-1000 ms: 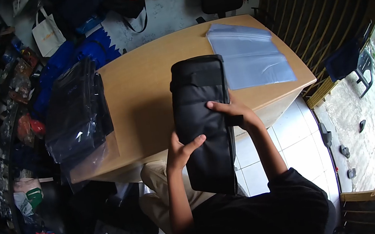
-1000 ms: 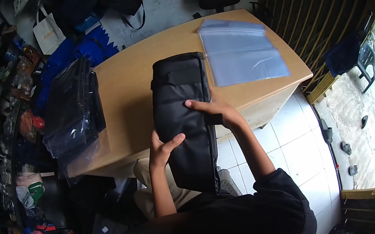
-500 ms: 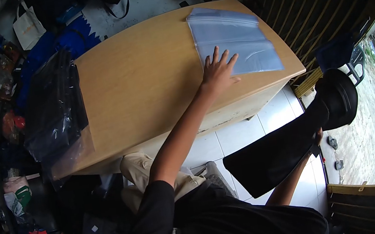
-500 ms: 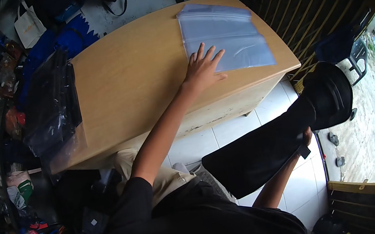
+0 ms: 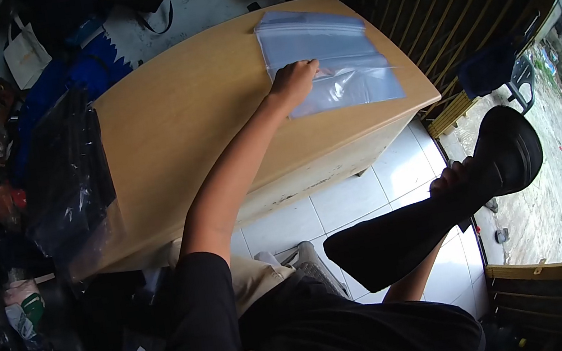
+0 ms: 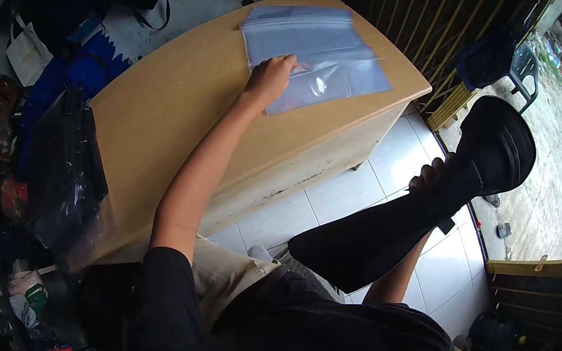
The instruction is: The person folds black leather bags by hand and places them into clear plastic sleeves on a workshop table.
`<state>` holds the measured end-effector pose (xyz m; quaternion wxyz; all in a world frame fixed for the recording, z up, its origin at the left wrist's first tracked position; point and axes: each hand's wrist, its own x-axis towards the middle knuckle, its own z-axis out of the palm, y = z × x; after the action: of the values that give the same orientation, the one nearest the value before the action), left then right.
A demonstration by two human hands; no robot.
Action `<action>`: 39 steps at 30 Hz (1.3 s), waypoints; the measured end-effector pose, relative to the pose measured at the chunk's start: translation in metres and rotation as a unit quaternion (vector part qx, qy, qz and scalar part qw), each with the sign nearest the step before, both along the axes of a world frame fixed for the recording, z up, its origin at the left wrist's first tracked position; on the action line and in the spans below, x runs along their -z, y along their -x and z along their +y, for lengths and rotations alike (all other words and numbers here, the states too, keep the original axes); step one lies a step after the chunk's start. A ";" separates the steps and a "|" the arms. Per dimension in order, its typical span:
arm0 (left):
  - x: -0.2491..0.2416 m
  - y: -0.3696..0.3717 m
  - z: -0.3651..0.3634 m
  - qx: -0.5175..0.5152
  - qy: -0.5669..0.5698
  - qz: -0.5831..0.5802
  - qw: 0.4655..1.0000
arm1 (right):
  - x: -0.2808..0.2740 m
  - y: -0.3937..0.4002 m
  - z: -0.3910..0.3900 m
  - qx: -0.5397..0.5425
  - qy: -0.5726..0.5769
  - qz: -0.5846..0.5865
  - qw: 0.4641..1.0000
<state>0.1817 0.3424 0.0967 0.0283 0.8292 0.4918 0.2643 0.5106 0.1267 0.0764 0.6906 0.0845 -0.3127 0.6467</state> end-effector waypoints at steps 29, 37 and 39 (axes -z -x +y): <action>-0.041 -0.029 -0.001 0.031 0.119 0.167 0.978 | 0.148 -0.079 -0.022 0.246 0.204 -0.140 0.937; -0.034 -0.019 0.021 0.069 -0.004 0.106 0.992 | 0.085 -0.043 -0.014 0.089 0.147 -0.100 0.980; -0.045 -0.017 0.023 0.068 0.003 0.103 0.992 | 0.070 -0.037 -0.013 0.048 0.129 -0.089 0.986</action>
<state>0.1985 0.3656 0.1412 -0.0027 0.8833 0.4356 0.1732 0.5475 0.1142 0.0065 0.6955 -0.0784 -0.2902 0.6526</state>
